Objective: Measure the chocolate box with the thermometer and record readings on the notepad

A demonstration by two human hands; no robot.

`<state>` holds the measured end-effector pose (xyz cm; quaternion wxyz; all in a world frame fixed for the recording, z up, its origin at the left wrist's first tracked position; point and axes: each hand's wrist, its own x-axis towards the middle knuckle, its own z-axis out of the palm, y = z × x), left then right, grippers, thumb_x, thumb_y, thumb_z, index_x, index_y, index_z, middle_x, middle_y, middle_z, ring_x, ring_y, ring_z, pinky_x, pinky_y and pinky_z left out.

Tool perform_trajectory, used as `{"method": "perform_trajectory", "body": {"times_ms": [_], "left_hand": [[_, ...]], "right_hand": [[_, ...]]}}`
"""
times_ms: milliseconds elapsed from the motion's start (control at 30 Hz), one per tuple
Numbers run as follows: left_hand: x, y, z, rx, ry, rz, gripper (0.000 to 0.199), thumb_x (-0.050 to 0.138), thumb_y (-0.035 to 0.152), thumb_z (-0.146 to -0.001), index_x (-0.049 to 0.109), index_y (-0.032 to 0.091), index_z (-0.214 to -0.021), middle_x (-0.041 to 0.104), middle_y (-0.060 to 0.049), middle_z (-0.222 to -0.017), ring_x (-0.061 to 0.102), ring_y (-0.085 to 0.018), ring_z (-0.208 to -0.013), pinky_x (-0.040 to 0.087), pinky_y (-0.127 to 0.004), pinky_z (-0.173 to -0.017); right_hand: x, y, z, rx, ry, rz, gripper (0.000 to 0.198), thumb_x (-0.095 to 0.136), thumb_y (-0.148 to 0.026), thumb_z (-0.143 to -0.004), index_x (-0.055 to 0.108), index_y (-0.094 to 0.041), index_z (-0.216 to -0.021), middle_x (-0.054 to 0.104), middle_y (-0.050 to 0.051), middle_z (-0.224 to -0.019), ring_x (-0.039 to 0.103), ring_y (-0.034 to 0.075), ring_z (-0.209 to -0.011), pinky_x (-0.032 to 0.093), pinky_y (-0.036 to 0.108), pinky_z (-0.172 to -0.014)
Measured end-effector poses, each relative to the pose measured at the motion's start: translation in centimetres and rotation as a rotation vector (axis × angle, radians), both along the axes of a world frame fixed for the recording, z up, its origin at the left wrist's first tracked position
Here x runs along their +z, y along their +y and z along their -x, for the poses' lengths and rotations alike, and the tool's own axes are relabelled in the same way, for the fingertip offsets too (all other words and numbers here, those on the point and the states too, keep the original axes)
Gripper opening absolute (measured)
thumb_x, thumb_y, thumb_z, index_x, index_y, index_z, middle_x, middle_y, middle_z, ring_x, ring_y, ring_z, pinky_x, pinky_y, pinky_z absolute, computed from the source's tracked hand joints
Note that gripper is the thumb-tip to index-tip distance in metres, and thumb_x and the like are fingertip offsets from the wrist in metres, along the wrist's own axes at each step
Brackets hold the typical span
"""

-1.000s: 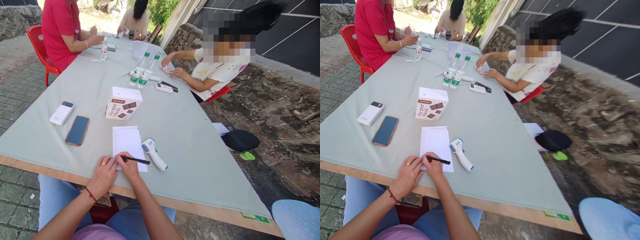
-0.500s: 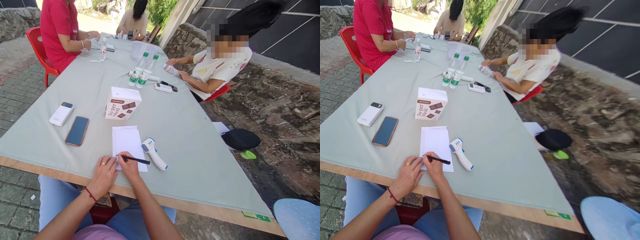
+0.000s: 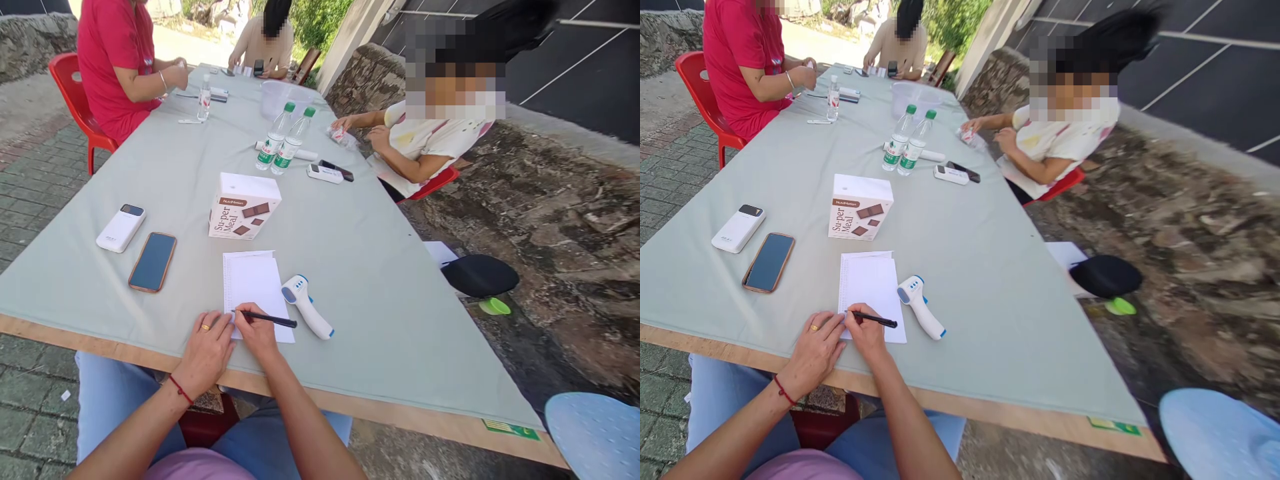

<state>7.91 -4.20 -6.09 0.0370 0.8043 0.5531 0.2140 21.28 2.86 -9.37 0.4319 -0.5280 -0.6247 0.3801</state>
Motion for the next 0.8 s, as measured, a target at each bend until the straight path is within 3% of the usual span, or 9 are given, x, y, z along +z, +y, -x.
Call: {"method": "perform_trajectory", "body": {"times_ms": [800], "left_hand": [[-0.24,-0.02,0.02,0.007,-0.021,-0.035,0.028,0.052,0.016,-0.090,0.059,0.016,-0.117,0.063,-0.012,-0.124,0.053,-0.028,-0.116,0.040,-0.048,-0.102]], "right_hand": [[0.03,0.03,0.05,-0.017,0.009,-0.003,0.014,0.052,-0.032,-0.073,0.060,-0.021,-0.069,0.061,-0.001,-0.062,0.053,0.015,-0.058,0.046,0.029,-0.060]]}}
